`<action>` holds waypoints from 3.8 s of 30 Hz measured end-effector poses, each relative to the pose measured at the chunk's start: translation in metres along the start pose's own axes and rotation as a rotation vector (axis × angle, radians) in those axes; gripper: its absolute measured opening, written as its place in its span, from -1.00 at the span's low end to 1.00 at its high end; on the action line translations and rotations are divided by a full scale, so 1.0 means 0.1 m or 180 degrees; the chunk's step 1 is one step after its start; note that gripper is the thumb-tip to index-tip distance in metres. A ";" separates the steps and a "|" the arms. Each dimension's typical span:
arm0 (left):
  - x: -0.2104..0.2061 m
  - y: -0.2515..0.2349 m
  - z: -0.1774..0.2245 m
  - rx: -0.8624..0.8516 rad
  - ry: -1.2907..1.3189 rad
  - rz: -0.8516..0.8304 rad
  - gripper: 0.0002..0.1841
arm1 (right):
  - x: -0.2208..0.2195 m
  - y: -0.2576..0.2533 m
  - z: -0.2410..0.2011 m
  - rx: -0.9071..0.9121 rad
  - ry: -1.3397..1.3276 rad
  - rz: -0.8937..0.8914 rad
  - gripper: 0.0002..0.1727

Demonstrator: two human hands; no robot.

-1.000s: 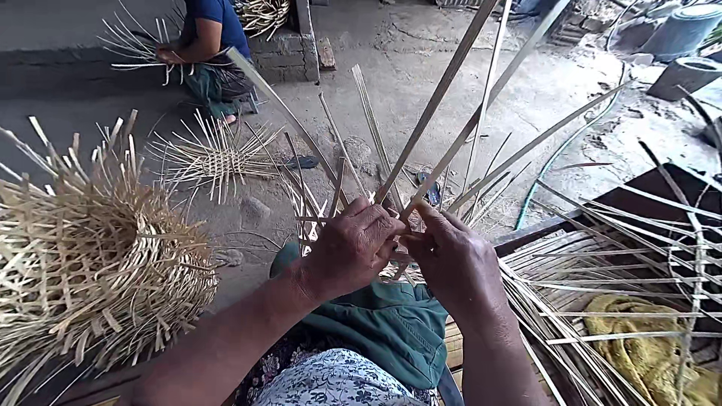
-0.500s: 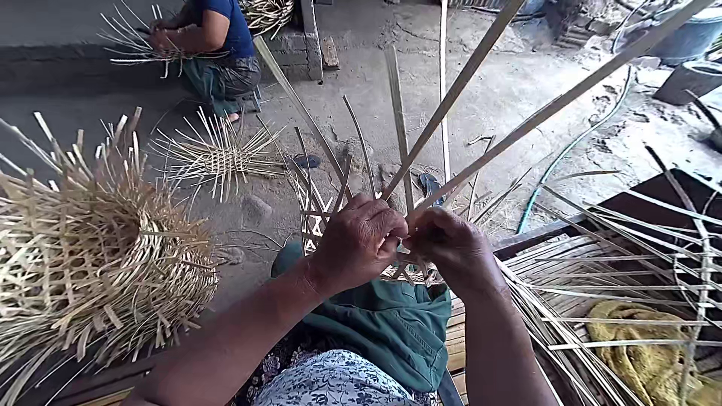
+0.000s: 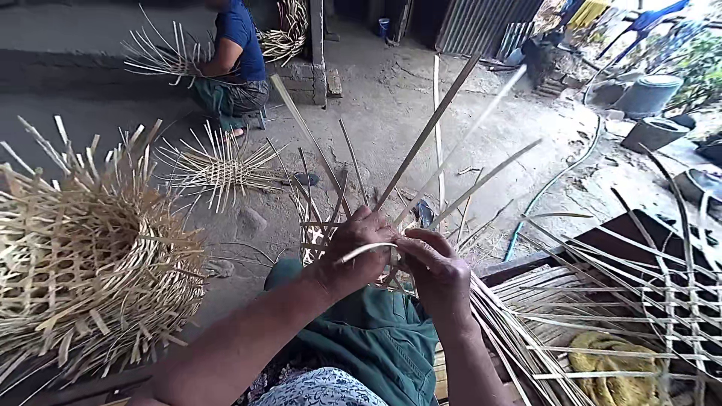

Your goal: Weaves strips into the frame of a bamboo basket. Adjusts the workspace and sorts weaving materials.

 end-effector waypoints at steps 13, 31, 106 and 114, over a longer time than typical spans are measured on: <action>0.25 -0.11 -0.07 0.1157 0.1422 -0.1153 -0.80 | -0.06 0.06 -0.12 -0.0412 -0.0135 -0.0072 -0.85; 0.36 0.42 -0.35 0.0715 0.2102 0.1066 -0.47 | 0.42 0.30 -0.30 -0.0718 -0.0302 0.0118 -0.82; 0.46 0.29 -0.20 -0.0171 -0.0740 0.0291 -0.68 | -0.27 0.88 -0.03 0.0032 0.0360 0.0223 -0.66; 0.40 0.39 -0.30 0.0315 -0.1171 0.0235 -0.47 | -0.22 0.84 -0.03 -0.0020 0.0372 0.0105 -0.65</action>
Point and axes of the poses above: each hand's wrist, its own y-axis away from the middle knuckle, its own x-axis out of the back of the hand, z = x × y, the point moved 1 cm from there along -y, towards the middle knuckle, and after that the axes turned 15 degrees about -y, right-handed, at the moved point
